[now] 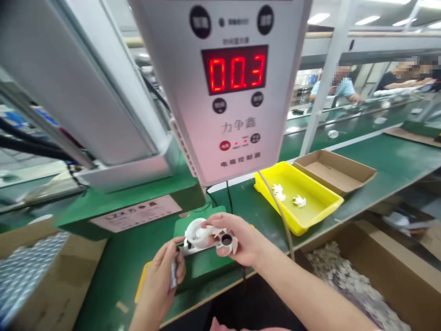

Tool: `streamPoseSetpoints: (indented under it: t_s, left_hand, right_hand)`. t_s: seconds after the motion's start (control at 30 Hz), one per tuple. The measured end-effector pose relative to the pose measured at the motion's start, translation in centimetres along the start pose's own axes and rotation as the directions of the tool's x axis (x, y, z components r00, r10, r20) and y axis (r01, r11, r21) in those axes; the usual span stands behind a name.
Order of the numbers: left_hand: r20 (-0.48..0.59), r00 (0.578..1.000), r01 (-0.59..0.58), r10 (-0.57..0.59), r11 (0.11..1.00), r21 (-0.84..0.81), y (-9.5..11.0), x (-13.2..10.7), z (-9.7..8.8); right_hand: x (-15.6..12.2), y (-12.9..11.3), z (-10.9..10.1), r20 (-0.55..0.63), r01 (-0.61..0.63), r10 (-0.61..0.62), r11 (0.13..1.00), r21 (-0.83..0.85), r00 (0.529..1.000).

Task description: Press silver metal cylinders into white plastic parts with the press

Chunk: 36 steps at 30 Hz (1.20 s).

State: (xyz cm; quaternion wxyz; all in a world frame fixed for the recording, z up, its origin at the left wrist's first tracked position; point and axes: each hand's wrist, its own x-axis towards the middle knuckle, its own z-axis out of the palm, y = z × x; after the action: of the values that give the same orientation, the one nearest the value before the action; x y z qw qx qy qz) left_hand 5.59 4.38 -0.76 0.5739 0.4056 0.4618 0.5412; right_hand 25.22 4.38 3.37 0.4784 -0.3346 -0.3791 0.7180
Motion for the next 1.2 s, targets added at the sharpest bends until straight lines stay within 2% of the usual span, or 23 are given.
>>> streamPoseSetpoints:
  t_s: [0.1,0.2,0.3,0.37,0.4,0.47,0.57,0.67,0.77,0.87,0.93,1.0,1.07,1.13,1.17,1.2]
  left_hand:
    - [-0.012,1.000,0.005,-0.005,1.000,-0.018,0.5,-0.3,0.4]
    - [-0.059,0.998,0.007,-0.010,0.999,-0.053,0.9,-0.8,0.9]
    - [-0.089,0.995,-0.044,0.037,0.995,-0.085,1.4,-1.3,1.4]
    - [-0.092,0.994,-0.069,0.057,0.988,-0.141,2.0,-1.4,1.9]
    - [-0.077,0.995,-0.071,0.057,0.981,-0.180,2.3,-1.5,2.3]
    - [-0.002,0.999,-0.049,0.050,0.956,-0.289,3.1,-1.3,3.3]
    - [0.180,0.984,0.095,-0.005,0.863,-0.496,4.0,-0.7,5.2]
    - [0.334,0.942,0.256,-0.029,0.707,-0.659,4.3,0.2,6.6]
    - [0.410,0.912,0.333,-0.010,0.600,-0.727,4.0,0.7,7.3]
    - [0.445,0.896,0.368,-0.013,0.585,-0.723,3.9,0.8,7.5]
    - [0.460,0.888,0.375,-0.016,0.604,-0.703,4.0,0.5,7.4]
    - [0.433,0.901,0.330,-0.025,0.686,-0.648,4.0,0.0,7.2]
    - [0.365,0.929,0.255,-0.058,0.816,-0.518,3.8,-0.8,7.0]
    - [0.295,0.951,0.189,-0.092,0.929,-0.318,3.2,-1.8,6.9]
    - [0.273,0.957,0.161,-0.100,0.964,-0.212,2.7,-2.4,6.8]
    - [0.265,0.959,0.138,-0.104,0.984,-0.116,2.3,-3.0,6.6]
  right_hand:
    - [-2.3,-2.2,-5.2,-0.231,0.067,-0.115,0.976,-0.206,0.966]
    - [-4.3,-5.8,-11.6,-0.407,0.079,-0.263,0.906,-0.416,0.875]
    - [-5.6,-9.0,-17.5,-0.537,-0.072,-0.409,0.743,-0.665,0.738]
    - [-5.8,-10.0,-20.5,-0.538,-0.221,-0.474,0.573,-0.790,0.697]
    - [-5.8,-10.0,-21.6,-0.523,-0.288,-0.489,0.477,-0.830,0.698]
    - [-5.4,-9.4,-23.2,-0.484,-0.390,-0.481,0.288,-0.875,0.731]
    - [-4.5,-7.7,-24.3,-0.455,-0.477,-0.414,0.056,-0.877,0.788]
    - [-3.9,-6.4,-24.8,-0.464,-0.527,-0.357,-0.102,-0.844,0.811]
    - [-3.7,-5.9,-25.3,-0.468,-0.545,-0.343,-0.175,-0.820,0.814]
    - [-3.7,-6.4,-25.3,-0.450,-0.538,-0.371,-0.178,-0.824,0.812]
    - [-3.9,-7.1,-24.3,-0.432,-0.531,-0.417,-0.154,-0.833,0.800]
    - [-4.6,-7.7,-21.9,-0.399,-0.509,-0.478,-0.122,-0.852,0.782]
    - [-5.5,-7.6,-17.8,-0.354,-0.428,-0.524,-0.021,-0.904,0.775]
    - [-6.5,-6.5,-12.6,-0.331,-0.206,-0.506,0.288,-0.935,0.796]
    - [-6.8,-5.7,-9.9,-0.314,-0.104,-0.453,0.430,-0.897,0.834]
    - [-7.0,-4.6,-7.3,-0.290,-0.038,-0.398,0.533,-0.845,0.870]
